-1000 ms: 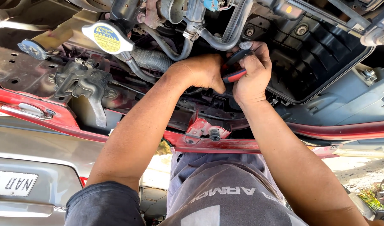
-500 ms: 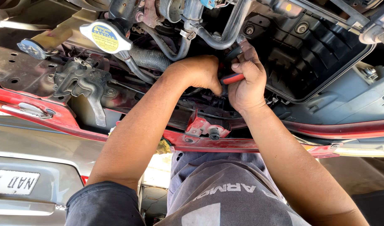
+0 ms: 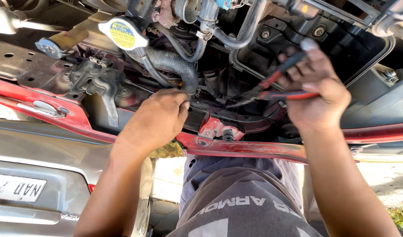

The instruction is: Repairing and maintaining car engine components including hoses and air intake systems.

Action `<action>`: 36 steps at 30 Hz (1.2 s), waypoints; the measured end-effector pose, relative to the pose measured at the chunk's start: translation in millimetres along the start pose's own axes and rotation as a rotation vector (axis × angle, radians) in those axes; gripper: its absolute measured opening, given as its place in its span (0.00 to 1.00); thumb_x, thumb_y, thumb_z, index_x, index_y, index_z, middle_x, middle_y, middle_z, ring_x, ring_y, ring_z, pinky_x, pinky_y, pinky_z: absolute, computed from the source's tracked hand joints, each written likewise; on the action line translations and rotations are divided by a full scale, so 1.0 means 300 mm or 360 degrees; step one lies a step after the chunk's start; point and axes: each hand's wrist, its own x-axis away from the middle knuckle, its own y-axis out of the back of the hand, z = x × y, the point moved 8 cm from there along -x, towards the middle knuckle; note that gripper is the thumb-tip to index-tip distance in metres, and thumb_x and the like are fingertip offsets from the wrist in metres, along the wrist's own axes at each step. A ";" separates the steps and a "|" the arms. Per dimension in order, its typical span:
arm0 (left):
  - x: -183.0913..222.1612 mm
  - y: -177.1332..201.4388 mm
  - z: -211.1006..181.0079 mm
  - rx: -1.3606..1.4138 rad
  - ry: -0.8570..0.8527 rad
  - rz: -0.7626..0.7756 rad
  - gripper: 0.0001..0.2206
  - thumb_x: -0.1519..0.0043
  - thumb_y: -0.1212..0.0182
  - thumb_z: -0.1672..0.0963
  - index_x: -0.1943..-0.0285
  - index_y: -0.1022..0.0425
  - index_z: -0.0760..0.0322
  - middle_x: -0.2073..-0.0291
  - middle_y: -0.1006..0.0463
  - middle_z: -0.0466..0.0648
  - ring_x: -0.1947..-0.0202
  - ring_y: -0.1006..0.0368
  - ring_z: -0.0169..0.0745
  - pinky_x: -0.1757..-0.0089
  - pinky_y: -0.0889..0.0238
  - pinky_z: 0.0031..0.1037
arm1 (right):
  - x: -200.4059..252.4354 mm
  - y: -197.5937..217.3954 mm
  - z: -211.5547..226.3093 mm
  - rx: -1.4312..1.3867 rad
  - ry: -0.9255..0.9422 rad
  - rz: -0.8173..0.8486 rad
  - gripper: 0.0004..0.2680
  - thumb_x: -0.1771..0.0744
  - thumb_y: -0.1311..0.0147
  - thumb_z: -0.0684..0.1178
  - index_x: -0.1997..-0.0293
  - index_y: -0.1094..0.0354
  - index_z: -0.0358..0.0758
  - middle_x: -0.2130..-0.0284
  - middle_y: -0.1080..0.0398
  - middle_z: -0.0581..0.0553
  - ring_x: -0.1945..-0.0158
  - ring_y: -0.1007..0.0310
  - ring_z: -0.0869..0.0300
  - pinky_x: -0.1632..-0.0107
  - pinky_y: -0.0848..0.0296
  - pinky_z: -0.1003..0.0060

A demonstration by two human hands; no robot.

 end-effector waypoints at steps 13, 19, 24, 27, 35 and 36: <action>-0.047 -0.154 0.047 -0.0618 0.0490 0.0321 0.28 0.33 0.63 0.45 0.59 0.16 0.65 0.57 0.16 0.54 0.49 0.27 0.57 0.45 0.48 0.44 | 0.472 0.095 0.348 -0.0035 0.0875 0.0054 0.07 0.45 0.54 0.38 0.71 0.38 0.44 0.60 0.27 0.41 0.50 0.24 0.46 0.37 0.20 0.41; -0.069 -0.105 0.012 -0.0472 0.0573 0.0431 0.32 0.34 0.66 0.44 0.45 0.21 0.71 0.47 0.21 0.67 0.41 0.31 0.65 0.39 0.52 0.46 | 0.802 0.237 0.350 0.0037 0.1278 0.0185 0.08 0.44 0.51 0.38 0.68 0.32 0.45 0.51 0.25 0.35 0.43 0.23 0.39 0.31 0.20 0.34; -0.078 -0.098 0.008 -0.0499 0.0496 0.0483 0.28 0.35 0.66 0.48 0.47 0.21 0.70 0.42 0.24 0.63 0.42 0.28 0.66 0.44 0.40 0.45 | 0.912 0.281 0.284 0.0019 0.1215 0.0191 0.13 0.44 0.55 0.36 0.66 0.27 0.49 0.52 0.26 0.37 0.44 0.25 0.42 0.31 0.23 0.36; -0.050 -0.110 -0.004 -0.0481 0.0464 -0.0038 0.24 0.36 0.54 0.47 0.50 0.18 0.68 0.51 0.19 0.63 0.44 0.26 0.64 0.44 0.45 0.44 | 0.928 0.236 0.272 0.0098 0.1187 0.0356 0.12 0.44 0.55 0.35 0.68 0.28 0.47 0.52 0.26 0.33 0.45 0.25 0.38 0.35 0.22 0.36; 0.615 -0.368 -0.695 0.0193 -0.0297 -0.1317 0.28 0.38 0.41 0.48 0.34 0.34 0.70 0.49 0.26 0.61 0.51 0.29 0.66 0.51 0.38 0.50 | 0.858 0.095 0.053 0.0114 0.0655 0.0935 0.09 0.44 0.52 0.33 0.71 0.30 0.41 0.55 0.25 0.30 0.48 0.23 0.36 0.41 0.21 0.36; 0.627 -0.430 -0.711 0.0166 -0.0190 -0.1257 0.31 0.41 0.35 0.51 0.30 0.36 0.69 0.58 0.26 0.60 0.57 0.26 0.66 0.56 0.33 0.46 | 0.854 0.086 0.003 0.0101 0.0532 0.0935 0.11 0.43 0.53 0.33 0.70 0.28 0.45 0.54 0.24 0.30 0.46 0.20 0.39 0.42 0.19 0.40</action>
